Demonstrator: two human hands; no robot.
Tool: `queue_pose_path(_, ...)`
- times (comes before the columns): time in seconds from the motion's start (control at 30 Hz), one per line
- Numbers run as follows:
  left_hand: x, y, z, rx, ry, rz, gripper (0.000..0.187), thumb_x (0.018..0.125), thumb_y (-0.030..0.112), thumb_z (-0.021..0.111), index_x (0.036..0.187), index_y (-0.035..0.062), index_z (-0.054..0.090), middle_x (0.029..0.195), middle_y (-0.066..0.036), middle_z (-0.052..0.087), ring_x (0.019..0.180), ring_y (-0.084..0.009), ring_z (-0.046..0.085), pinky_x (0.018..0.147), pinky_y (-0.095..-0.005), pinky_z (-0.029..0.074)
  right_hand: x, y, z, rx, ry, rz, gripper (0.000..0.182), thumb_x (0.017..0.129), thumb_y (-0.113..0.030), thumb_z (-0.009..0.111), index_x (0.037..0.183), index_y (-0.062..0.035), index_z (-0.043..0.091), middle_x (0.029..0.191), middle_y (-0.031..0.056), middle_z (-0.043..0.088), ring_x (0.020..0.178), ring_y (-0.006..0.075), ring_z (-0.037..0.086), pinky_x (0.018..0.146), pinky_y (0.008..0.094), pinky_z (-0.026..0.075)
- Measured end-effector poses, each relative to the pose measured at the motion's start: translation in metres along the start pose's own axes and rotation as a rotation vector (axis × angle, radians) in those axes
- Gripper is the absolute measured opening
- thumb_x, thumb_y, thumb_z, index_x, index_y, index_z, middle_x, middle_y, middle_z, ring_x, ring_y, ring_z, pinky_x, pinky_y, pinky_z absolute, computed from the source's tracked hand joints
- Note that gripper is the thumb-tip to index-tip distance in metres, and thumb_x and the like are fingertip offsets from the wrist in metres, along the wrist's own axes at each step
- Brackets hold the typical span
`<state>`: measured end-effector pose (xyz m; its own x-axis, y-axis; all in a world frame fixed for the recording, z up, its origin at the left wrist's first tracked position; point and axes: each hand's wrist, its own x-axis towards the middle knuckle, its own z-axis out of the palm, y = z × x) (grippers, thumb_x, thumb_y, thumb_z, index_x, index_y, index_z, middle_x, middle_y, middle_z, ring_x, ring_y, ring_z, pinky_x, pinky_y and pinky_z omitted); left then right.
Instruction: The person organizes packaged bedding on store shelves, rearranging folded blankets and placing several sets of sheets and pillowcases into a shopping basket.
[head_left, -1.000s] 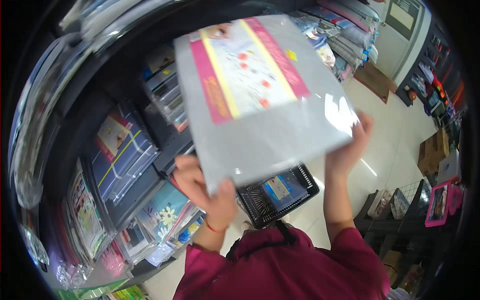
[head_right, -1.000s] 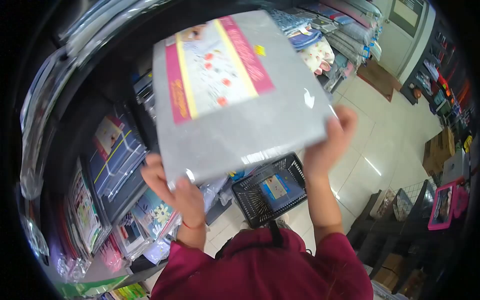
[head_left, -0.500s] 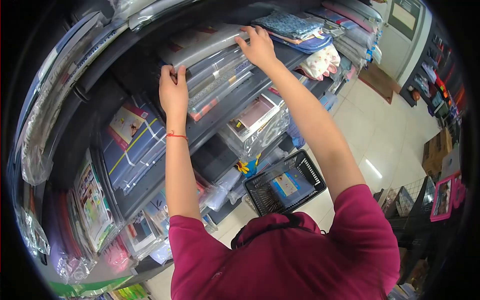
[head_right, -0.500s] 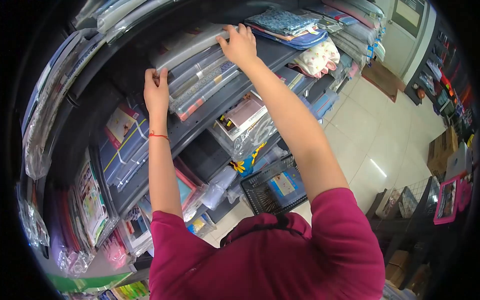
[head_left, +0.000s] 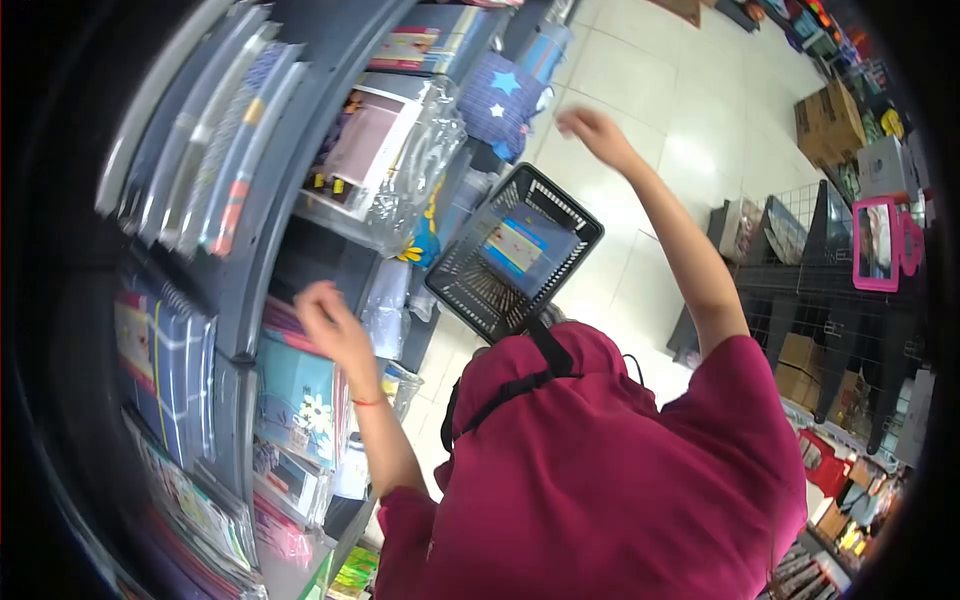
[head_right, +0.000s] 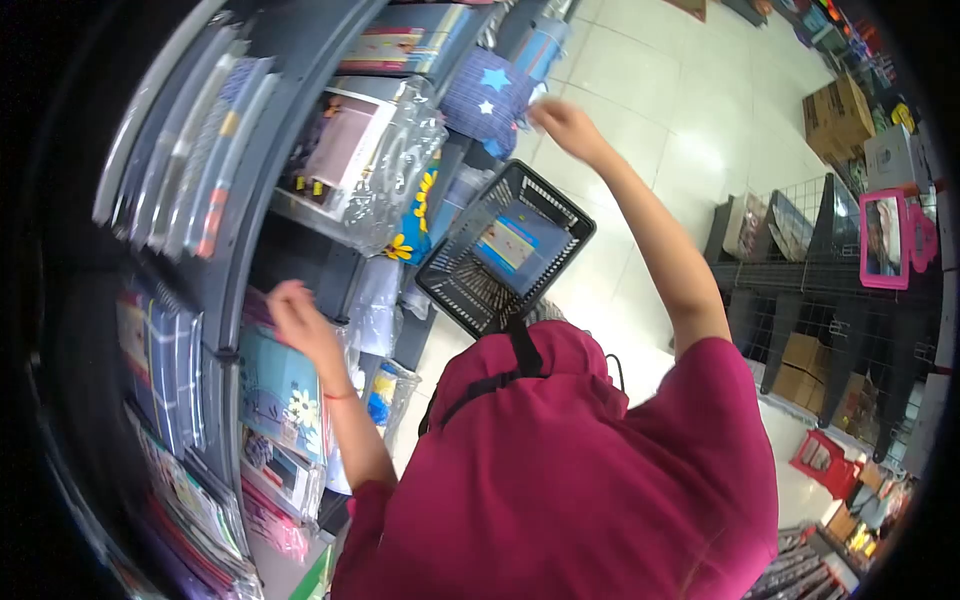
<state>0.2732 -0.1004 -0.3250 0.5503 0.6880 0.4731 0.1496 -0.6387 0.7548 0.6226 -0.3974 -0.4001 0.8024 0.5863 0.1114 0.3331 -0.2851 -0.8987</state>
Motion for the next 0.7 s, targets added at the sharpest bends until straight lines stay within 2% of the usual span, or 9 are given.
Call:
queue_pose_path(0.03, -0.028, -0.02, 0.016, 0.027, -0.129, -0.097, 0.006, 0.092, 0.003, 0.049, 0.091, 0.0006, 0.054, 0.089, -0.009, 0.057, 0.081, -0.018, 0.054, 0.075, -0.0307, 0.044, -0.032, 0.055, -0.001, -0.043, 0.003, 0.154, 0.025, 0.094, -0.022, 0.053, 0.101, -0.0009, 0.063, 0.083, 0.006, 0.066, 0.078, 0.0127, 0.06, 0.073, 0.0281, 0.049)
queue_pose_path(0.1, -0.076, -0.033, 0.049, -0.018, -0.416, -0.284, 0.008, 0.093, 0.004, 0.049, 0.094, 0.0008, 0.057, 0.083, -0.007, 0.06, 0.072, -0.0166, 0.057, 0.071, -0.029, 0.046, -0.093, 0.102, -0.005, -0.062, -0.149, 0.409, 0.018, 0.091, -0.004, 0.047, 0.102, 0.0014, 0.059, 0.091, 0.0078, 0.065, 0.084, 0.014, 0.061, 0.079, 0.0283, 0.05)
queue_pose_path(0.2, -0.155, -0.072, 0.094, -0.187, -0.759, -0.561, 0.015, 0.093, 0.008, 0.049, 0.107, 0.0046, 0.055, 0.088, -0.006, 0.063, 0.075, -0.0144, 0.061, 0.071, -0.0268, 0.047, -0.162, 0.163, 0.015, 0.047, -0.154, 0.535, 0.02, 0.089, -0.002, 0.047, 0.104, 0.0026, 0.059, 0.093, 0.0098, 0.066, 0.088, 0.0163, 0.062, 0.081, 0.0298, 0.05)
queue_pose_path(0.23, -0.192, -0.101, 0.113, -0.283, -0.807, -0.599, 0.016, 0.094, 0.008, 0.048, 0.108, 0.0033, 0.054, 0.094, -0.008, 0.063, 0.077, -0.015, 0.061, 0.071, -0.0267, 0.047, -0.175, 0.176, 0.025, 0.006, -0.165, 0.574, 0.019, 0.088, -0.002, 0.049, 0.104, 0.0025, 0.059, 0.095, 0.011, 0.066, 0.09, 0.017, 0.063, 0.083, 0.0306, 0.05)
queue_pose_path(0.27, -0.211, -0.106, 0.131, -0.418, -0.83, -0.945, 0.022, 0.091, 0.011, 0.053, 0.112, 0.0049, 0.053, 0.098, -0.008, 0.064, 0.081, -0.0137, 0.062, 0.07, -0.0252, 0.047, -0.184, 0.188, 0.036, -0.049, -0.183, 0.588, 0.019, 0.087, -0.003, 0.051, 0.104, 0.002, 0.06, 0.097, 0.0117, 0.066, 0.092, 0.019, 0.063, 0.084, 0.0317, 0.05)
queue_pose_path(0.37, -0.253, -0.125, 0.194, -0.388, -0.813, -1.379, 0.025, 0.094, 0.018, 0.05, 0.113, 0.0013, 0.051, 0.102, -0.009, 0.063, 0.089, -0.0154, 0.061, 0.075, -0.0273, 0.046, -0.188, 0.23, 0.077, -0.208, -0.174, 0.554, 0.022, 0.082, -0.007, 0.058, 0.103, -0.0004, 0.062, 0.099, 0.0161, 0.066, 0.093, 0.0307, 0.062, 0.084, 0.0367, 0.049)
queue_pose_path(0.43, -0.282, -0.153, 0.238, -0.286, -0.831, -1.432, 0.031, 0.092, 0.022, 0.051, 0.114, 0.0011, 0.05, 0.104, -0.009, 0.063, 0.091, -0.015, 0.061, 0.076, -0.0259, 0.045, -0.179, 0.249, 0.101, -0.324, -0.224, 0.626, 0.027, 0.081, -0.008, 0.056, 0.107, -0.0018, 0.059, 0.104, 0.0167, 0.061, 0.1, 0.0347, 0.057, 0.087, 0.0406, 0.047)
queue_pose_path(0.6, -0.364, -0.236, 0.313, -0.061, -0.779, -1.264, 0.036, 0.09, 0.016, 0.054, 0.121, -0.0021, 0.046, 0.105, -0.015, 0.061, 0.101, -0.0215, 0.059, 0.086, -0.029, 0.045, -0.164, 0.327, 0.154, -0.699, -0.302, 0.626, 0.041, 0.078, -0.015, 0.057, 0.116, -0.0002, 0.051, 0.11, 0.0175, 0.056, 0.106, 0.0336, 0.054, 0.088, 0.0427, 0.047)
queue_pose_path(0.7, -0.362, -0.232, 0.344, -0.145, -0.626, -1.366, 0.042, 0.09, 0.016, 0.055, 0.122, -0.0073, 0.042, 0.111, -0.023, 0.059, 0.102, -0.0277, 0.058, 0.09, -0.0336, 0.043, -0.153, 0.353, 0.171, -0.756, -0.387, 0.74, 0.046, 0.077, -0.019, 0.057, 0.118, 0.0002, 0.048, 0.111, 0.0177, 0.056, 0.104, 0.0341, 0.057, 0.086, 0.0431, 0.049)
